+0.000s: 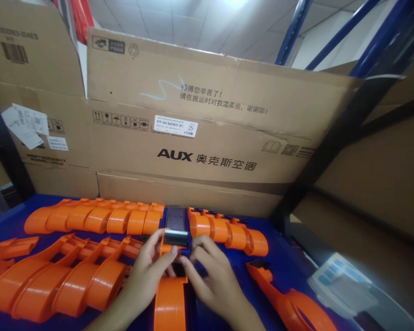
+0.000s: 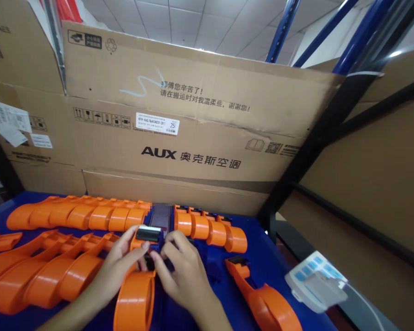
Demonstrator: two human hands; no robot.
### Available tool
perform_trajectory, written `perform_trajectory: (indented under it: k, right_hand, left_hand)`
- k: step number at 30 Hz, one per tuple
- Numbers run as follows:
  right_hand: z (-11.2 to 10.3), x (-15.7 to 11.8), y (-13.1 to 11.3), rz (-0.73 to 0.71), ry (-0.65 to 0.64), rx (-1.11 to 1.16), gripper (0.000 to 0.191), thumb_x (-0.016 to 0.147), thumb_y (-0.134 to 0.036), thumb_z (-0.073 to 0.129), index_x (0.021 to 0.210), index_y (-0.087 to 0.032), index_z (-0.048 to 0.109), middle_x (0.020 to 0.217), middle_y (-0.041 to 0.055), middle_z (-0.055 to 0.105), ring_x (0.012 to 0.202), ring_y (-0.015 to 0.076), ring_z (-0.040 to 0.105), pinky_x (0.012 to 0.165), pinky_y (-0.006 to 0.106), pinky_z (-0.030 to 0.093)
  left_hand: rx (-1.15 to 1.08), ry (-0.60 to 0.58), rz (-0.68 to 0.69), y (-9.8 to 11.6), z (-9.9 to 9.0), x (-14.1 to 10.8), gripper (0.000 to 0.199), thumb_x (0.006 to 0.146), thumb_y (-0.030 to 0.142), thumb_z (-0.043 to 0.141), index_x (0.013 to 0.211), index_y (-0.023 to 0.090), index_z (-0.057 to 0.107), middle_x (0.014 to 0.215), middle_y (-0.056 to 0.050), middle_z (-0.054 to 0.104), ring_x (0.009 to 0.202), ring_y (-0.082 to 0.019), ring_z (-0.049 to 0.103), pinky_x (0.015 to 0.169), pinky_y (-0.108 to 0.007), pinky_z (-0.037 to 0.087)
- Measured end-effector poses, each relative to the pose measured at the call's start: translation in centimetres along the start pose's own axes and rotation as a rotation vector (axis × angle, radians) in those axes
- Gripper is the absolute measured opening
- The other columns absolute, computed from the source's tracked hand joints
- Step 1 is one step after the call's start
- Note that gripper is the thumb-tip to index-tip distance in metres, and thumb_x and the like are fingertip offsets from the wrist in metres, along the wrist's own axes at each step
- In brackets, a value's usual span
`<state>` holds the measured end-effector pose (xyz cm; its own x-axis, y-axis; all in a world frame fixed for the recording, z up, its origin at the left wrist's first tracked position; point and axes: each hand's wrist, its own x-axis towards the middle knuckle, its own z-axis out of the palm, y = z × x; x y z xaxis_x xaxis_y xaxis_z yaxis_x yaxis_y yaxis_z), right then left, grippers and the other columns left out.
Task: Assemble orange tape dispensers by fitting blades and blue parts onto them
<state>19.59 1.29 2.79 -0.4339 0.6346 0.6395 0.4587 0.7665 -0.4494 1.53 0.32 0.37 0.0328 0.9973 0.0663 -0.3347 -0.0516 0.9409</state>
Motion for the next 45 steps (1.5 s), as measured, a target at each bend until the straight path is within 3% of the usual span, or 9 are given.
perform_trajectory:
  k: [4, 7, 11, 15, 20, 29, 34, 38, 45]
  right_hand:
    - [-0.7, -0.3, -0.4, 0.092, 0.102, 0.18, 0.021, 0.099, -0.029, 0.054, 0.079, -0.023, 0.052, 0.081, 0.0031, 0.055, 0.074, 0.019, 0.056, 0.067, 0.031, 0.047]
    - [-0.9, -0.2, -0.7, 0.253, 0.136, 0.381, 0.018, 0.101, -0.039, 0.054, 0.108, -0.024, 0.059, 0.092, 0.0052, 0.064, 0.084, 0.0215, 0.062, 0.077, 0.034, 0.052]
    - [-1.1, 0.2, -1.6, 0.369, -0.051, 0.697, 0.05, 0.099, -0.056, 0.053, 0.14, -0.027, 0.049, 0.107, 0.0087, 0.07, 0.097, 0.0262, 0.069, 0.087, 0.04, 0.055]
    - [-0.9, 0.5, -2.1, 0.365, -0.08, 0.797, 0.054, 0.095, -0.064, 0.057, 0.134, -0.027, 0.054, 0.101, 0.0081, 0.069, 0.093, 0.0258, 0.069, 0.085, 0.039, 0.056]
    - [0.4, 0.2, -1.6, 0.391, -0.005, 0.641, 0.036, 0.094, -0.053, 0.064, 0.117, -0.026, 0.057, 0.095, 0.0027, 0.061, 0.082, 0.0185, 0.061, 0.076, 0.031, 0.055]
    - [0.9, 0.4, -1.9, 0.407, 0.002, 0.65, 0.025, 0.098, -0.046, 0.061, 0.098, -0.024, 0.049, 0.092, 0.0013, 0.06, 0.081, 0.0165, 0.06, 0.071, 0.026, 0.052]
    - [-0.4, 0.3, -1.0, 0.367, 0.017, 0.283, 0.033, 0.108, -0.039, 0.035, 0.092, -0.022, 0.058, 0.081, 0.0025, 0.061, 0.076, 0.019, 0.059, 0.067, 0.03, 0.049]
    - [-1.4, -0.1, -0.9, 0.223, -0.057, -0.178, 0.034, 0.092, -0.026, 0.065, 0.063, -0.023, 0.047, 0.069, 0.0022, 0.056, 0.071, 0.021, 0.053, 0.064, 0.033, 0.042]
    - [-0.5, -0.8, -2.5, 0.133, -0.264, -0.35, 0.032, 0.068, -0.012, 0.078, 0.057, -0.022, 0.049, 0.079, 0.0068, 0.06, 0.078, 0.0246, 0.052, 0.069, 0.039, 0.042]
  left_hand:
    - [-0.075, -0.027, 0.017, 0.8, 0.4, -0.4, 0.041, 0.081, 0.035, 0.081, 0.117, 0.022, 0.068, 0.098, -0.006, 0.075, 0.079, -0.019, 0.07, 0.069, -0.025, 0.055]
    - [-0.106, -0.054, -0.024, 1.2, 0.4, -0.9, 0.057, 0.075, 0.029, 0.084, 0.129, 0.026, 0.067, 0.121, -0.01, 0.073, 0.09, -0.024, 0.075, 0.075, -0.028, 0.057]
    - [-0.201, -0.267, -0.198, 1.2, 0.3, -1.7, 0.087, 0.075, 0.029, 0.085, 0.153, 0.03, 0.047, 0.091, -0.009, 0.078, 0.056, -0.022, 0.072, 0.056, -0.031, 0.056]
    - [-0.238, -0.391, -0.263, 0.9, 0.0, -2.4, 0.101, 0.074, 0.027, 0.088, 0.16, 0.03, 0.034, 0.084, -0.008, 0.079, 0.069, -0.026, 0.077, 0.067, -0.037, 0.061]
    - [-0.181, -0.277, -0.206, 1.4, 0.4, -2.6, 0.078, 0.069, 0.034, 0.093, 0.14, 0.03, 0.061, 0.153, -0.017, 0.053, 0.087, -0.031, 0.078, 0.071, -0.044, 0.065]
    - [-0.129, -0.216, -0.182, 1.9, 0.6, -2.2, 0.065, 0.074, 0.038, 0.088, 0.134, 0.022, 0.068, 0.112, -0.016, 0.078, 0.083, -0.033, 0.078, 0.071, -0.041, 0.064]
    - [-0.23, -0.228, -0.237, 1.0, -0.2, -1.1, 0.061, 0.082, 0.045, 0.077, 0.136, 0.02, 0.062, 0.105, -0.016, 0.079, 0.07, -0.028, 0.077, 0.064, -0.04, 0.062]
    - [-0.399, -0.108, -0.243, 1.5, -0.7, -0.1, 0.058, 0.085, 0.056, 0.066, 0.126, 0.014, 0.065, 0.111, -0.02, 0.079, 0.078, -0.03, 0.076, 0.068, -0.04, 0.06]
    - [-0.467, -0.079, -0.241, 2.5, -0.2, -0.6, 0.059, 0.087, 0.055, 0.061, 0.13, 0.015, 0.065, 0.109, -0.017, 0.079, 0.087, -0.032, 0.076, 0.078, -0.042, 0.058]
